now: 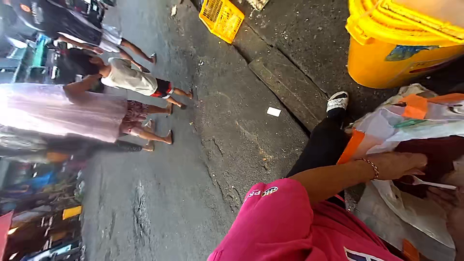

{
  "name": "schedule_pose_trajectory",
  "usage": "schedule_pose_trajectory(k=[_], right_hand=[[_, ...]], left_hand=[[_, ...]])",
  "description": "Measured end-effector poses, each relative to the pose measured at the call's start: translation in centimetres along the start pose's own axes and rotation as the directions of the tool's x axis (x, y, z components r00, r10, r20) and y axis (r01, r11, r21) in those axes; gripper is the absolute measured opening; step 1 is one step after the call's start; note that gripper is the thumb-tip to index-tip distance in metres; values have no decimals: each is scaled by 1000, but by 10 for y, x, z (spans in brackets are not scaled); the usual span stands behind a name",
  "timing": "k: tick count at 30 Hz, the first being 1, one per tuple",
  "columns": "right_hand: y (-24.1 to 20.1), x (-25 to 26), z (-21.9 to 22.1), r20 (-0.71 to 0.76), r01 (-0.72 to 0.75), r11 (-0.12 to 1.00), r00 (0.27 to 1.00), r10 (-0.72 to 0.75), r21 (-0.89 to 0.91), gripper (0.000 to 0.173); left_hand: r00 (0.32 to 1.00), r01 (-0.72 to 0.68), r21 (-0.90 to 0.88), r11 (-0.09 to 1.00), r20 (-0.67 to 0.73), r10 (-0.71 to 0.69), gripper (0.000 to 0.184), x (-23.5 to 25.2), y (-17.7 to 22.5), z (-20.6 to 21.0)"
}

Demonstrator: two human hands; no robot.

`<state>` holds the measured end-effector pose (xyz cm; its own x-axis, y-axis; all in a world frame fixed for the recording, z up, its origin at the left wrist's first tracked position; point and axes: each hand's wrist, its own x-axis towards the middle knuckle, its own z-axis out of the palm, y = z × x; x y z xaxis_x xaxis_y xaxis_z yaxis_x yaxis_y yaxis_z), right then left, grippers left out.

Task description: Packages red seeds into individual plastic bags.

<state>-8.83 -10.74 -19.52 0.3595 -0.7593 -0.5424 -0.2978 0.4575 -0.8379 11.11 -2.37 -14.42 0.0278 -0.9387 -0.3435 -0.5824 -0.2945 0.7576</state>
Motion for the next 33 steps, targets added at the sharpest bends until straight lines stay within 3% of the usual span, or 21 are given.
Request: schedule_pose_trajectory(k=[4,8,19,29,33], right_hand=[[-29,-25,5,9,83,997,997,-83,-4,25],[-45,-41,0,-97,106,994,990,-103,28,19],[-76,-48,-15,-190,315,925,942,-277,211,10],[-78,-39,-16,-254,292,924,940,-229,246,12],[-73,-35,-17,-266,274,926,942,-205,259,12]], left_hand=[[998,-47,43,998,-37,49,27,3,0,4],[990,-120,19,993,-70,121,25,13,-10,12],[998,7,34,999,67,-9,32,21,-9,10],[986,29,71,997,164,-40,44,37,-5,6],[949,82,268,960,273,-157,50,38,1,3]])
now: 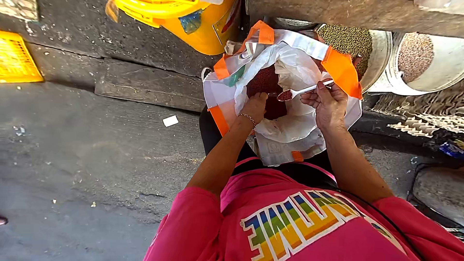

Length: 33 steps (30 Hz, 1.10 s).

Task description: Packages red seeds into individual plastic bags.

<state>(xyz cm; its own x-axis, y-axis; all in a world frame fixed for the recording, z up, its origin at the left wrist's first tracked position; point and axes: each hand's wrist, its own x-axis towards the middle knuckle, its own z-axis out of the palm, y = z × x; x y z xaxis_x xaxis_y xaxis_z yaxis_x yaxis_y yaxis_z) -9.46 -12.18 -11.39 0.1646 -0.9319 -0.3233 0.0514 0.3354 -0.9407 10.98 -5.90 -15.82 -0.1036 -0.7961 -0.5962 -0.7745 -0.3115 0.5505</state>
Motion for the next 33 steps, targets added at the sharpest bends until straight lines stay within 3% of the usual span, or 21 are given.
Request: schedule_pose_trajectory(k=[2,5,10,13,16,20,23,28,30,33], right_hand=[[2,1,-1,-5,-8,1000,1000,8,6,11],[2,1,-3,-28,9,1000,1000,-9,25,12],[-3,1,-12,-70,65,998,996,-63,27,13],[-3,0,-16,-83,65,997,995,-62,29,14],[-3,-2,-19,-92,53,998,994,-51,26,14],[-1,0,-20,-106,34,998,994,-28,49,14],[-2,1,-19,-100,30,998,995,-25,48,14],[0,-1,-19,-81,31,999,996,-29,20,19],[1,-2,-19,-67,45,999,997,-44,12,17],[4,-4,-17,-54,57,998,997,-57,1,14]], left_hand=[[999,-5,66,998,41,2,39,-3,0,-3],[999,-31,74,997,-16,32,29,-3,-4,1],[986,36,55,998,-165,-27,37,10,3,6],[981,139,84,987,-149,-125,46,20,10,2],[978,163,64,985,-143,-153,37,24,9,-2],[977,212,191,958,-19,-212,38,13,15,-13],[967,191,292,937,106,-230,53,5,20,-13],[942,183,366,912,200,-269,40,0,22,-12],[951,174,311,934,194,-241,28,-3,18,-14],[978,144,67,987,144,-153,27,-14,10,-24]])
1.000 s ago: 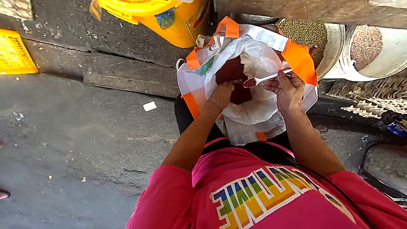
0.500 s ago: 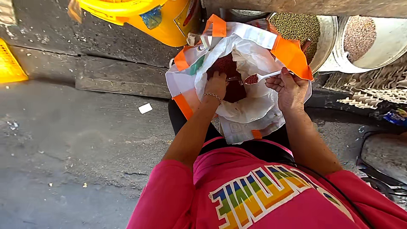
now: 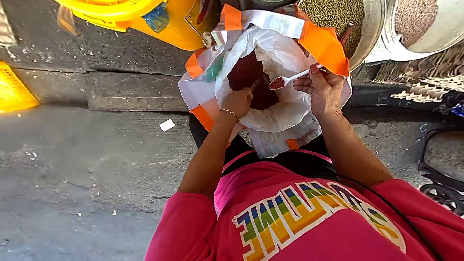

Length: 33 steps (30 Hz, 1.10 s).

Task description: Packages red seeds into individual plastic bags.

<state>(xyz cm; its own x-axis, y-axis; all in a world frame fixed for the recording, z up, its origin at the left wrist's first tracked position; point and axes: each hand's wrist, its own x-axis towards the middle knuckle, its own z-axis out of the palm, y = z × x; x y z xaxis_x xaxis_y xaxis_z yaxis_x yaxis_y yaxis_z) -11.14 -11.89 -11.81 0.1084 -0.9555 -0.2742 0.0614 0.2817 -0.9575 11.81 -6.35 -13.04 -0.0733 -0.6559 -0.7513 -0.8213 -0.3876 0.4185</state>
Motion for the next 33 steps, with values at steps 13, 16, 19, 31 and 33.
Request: schedule_pose_trajectory(k=[13,16,19,31,33], right_hand=[[0,0,4,38,0,1000,999,0,-13,11],[1,2,4,34,-4,1000,999,4,-1,11],[1,3,7,33,-16,1000,999,16,0,11],[-3,3,10,35,-13,1000,999,13,2,10],[-2,2,8,35,0,1000,999,0,5,10]], left_hand=[[949,-285,-838,465,-180,257,41,-33,-38,1],[934,-351,-743,569,-317,162,27,-39,-35,-3],[846,-467,-586,662,-515,140,12,-46,-35,-5],[745,-607,-459,648,-613,264,20,-10,-25,14],[784,-561,-496,662,-576,232,24,-4,-22,22]])
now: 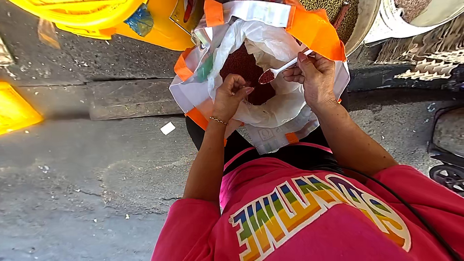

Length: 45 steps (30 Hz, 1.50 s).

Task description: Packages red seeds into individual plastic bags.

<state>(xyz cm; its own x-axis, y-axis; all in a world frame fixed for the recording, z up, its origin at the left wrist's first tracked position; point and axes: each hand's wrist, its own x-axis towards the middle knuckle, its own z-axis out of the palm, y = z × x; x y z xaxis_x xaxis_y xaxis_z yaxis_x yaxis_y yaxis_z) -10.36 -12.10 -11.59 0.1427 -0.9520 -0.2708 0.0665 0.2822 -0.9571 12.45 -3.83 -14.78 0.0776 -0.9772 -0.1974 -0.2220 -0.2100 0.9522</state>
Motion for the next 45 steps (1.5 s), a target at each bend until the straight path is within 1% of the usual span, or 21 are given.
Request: schedule_pose_trajectory(k=[3,6,8,10,13,15,17,20,23,24,25,26,28,30,31,33,35,37,39,43,45], right_hand=[[-1,0,-3,0,4,1000,1000,-4,7,10],[-1,1,-3,-2,12,1000,1000,-12,18,11],[-1,2,-2,2,11,1000,1000,-11,17,10],[-1,2,-1,5,4,1000,1000,-4,20,10],[0,1,0,3,-12,1000,1000,12,24,10],[1,0,0,2,-17,1000,1000,17,15,10],[2,0,0,6,-15,1000,1000,15,9,10],[3,0,0,7,-18,1000,1000,18,6,9],[3,1,1,1,-24,1000,1000,24,1,11],[3,1,1,0,-26,1000,1000,26,0,12],[3,1,1,0,-26,1000,1000,26,0,12],[3,1,1,3,-24,1000,1000,24,-1,12],[4,2,-1,2,-18,1000,1000,18,6,11],[4,3,-2,-4,-12,1000,1000,12,20,10],[4,3,-2,-8,-12,1000,1000,12,24,10],[4,4,-1,-8,-8,1000,1000,8,26,10],[4,5,-1,-6,1,1000,1000,-1,23,10],[3,5,-1,-7,15,1000,1000,-15,8,10],[3,4,-2,-7,33,999,999,-33,-20,10],[4,1,-6,-11,30,999,999,-31,-38,11],[4,1,-6,-5,21,999,1000,-22,-41,11]], left_hand=[[997,76,18,997,34,-76,25,-1,-1,4],[987,129,34,991,88,-132,19,-6,0,3],[968,190,43,981,159,-194,16,-9,4,1],[938,255,36,966,232,-257,18,-12,8,0],[907,312,14,950,292,-302,22,-14,8,-1],[906,335,-13,942,281,-318,21,-15,9,0],[914,352,-46,935,232,-333,17,-14,9,1],[942,319,-72,945,134,-308,13,-11,4,3],[937,348,-192,918,85,-338,23,-9,2,1],[943,333,-240,912,59,-328,24,-8,4,-1],[956,288,-277,917,21,-293,23,-6,7,-4],[972,214,-294,932,-33,-234,21,-4,10,-8],[991,13,-259,966,-125,-47,15,0,22,-20],[978,-138,-170,976,-179,107,11,6,43,-32],[970,-181,-112,977,-185,159,15,8,53,-37],[965,-219,-12,976,-150,215,25,11,63,-40],[971,-219,83,972,-75,225,27,14,58,-34],[985,-169,188,968,0,172,23,15,42,-21],[996,-82,250,965,44,74,21,11,20,-5],[992,75,255,964,84,-99,25,-2,-8,16],[985,127,215,968,87,-148,24,-7,-13,17]])
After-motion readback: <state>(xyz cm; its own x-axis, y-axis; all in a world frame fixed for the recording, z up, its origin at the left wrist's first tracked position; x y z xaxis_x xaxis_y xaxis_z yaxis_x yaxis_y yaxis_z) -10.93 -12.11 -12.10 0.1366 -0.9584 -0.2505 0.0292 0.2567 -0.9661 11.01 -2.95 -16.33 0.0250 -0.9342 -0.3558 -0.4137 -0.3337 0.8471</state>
